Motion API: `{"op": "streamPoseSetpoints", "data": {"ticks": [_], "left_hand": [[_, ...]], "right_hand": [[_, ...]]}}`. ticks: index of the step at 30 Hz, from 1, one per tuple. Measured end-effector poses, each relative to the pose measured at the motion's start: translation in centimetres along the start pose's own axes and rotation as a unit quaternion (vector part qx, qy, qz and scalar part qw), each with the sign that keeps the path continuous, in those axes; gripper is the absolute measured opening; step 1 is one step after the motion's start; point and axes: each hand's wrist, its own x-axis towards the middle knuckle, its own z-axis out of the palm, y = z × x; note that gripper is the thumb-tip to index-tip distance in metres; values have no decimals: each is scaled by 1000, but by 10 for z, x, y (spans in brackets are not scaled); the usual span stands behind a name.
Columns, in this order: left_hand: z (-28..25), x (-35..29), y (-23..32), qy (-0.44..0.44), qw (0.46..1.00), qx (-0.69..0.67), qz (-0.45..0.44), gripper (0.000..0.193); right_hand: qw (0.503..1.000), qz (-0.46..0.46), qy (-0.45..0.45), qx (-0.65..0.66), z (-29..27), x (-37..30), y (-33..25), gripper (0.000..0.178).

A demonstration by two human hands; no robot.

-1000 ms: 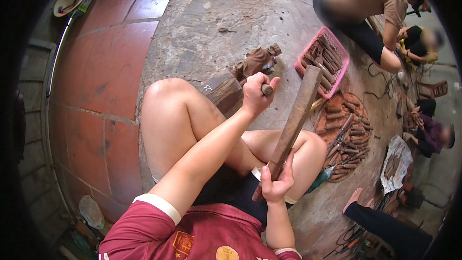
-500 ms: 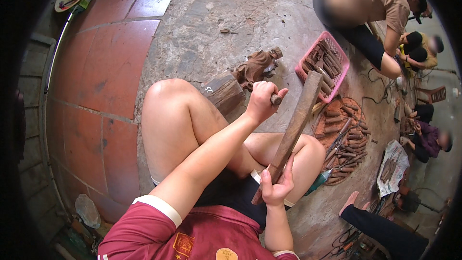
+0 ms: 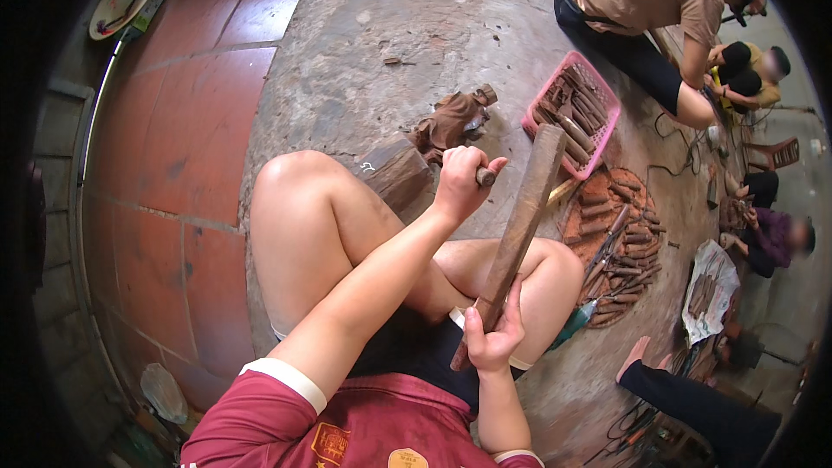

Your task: The person sits on the floor and carves a piece of wood using a large knife. They hold the wood in their left hand and the knife in their right, repeatedly striking the wood to shape it. The person occasionally pauses to inspect the carved piece.

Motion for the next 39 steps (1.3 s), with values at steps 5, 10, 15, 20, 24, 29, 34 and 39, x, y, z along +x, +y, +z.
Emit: {"op": "streamPoseSetpoints", "data": {"ticks": [5,10,15,20,24,29,34,39], "left_hand": [[-1,1,-1,-14,1000,-9,-3,31],[-2,2,-6,-21,1000,2,0,33],[-3,6,-5,-18,1000,-6,-25,33],[-6,8,-5,-13,999,-11,-48,33],[-7,9,-4,-8,997,-37,-69,32],[-10,8,-11,5,998,-43,-56,31],[-7,8,-9,-3,994,-53,-97,25],[-10,5,-14,-5,993,-44,-105,22]], "right_hand": [[1000,11,1,-15,-7,-3,7,82],[1000,11,4,-24,-9,-4,13,80],[999,40,-9,-31,-10,-3,14,80],[998,21,-12,-56,-8,-3,13,79],[978,-87,-18,-189,-6,5,11,76],[942,-159,-39,-293,-2,17,14,75],[932,-200,-14,-303,5,12,17,74],[928,-186,-32,-320,6,12,22,74]]}}
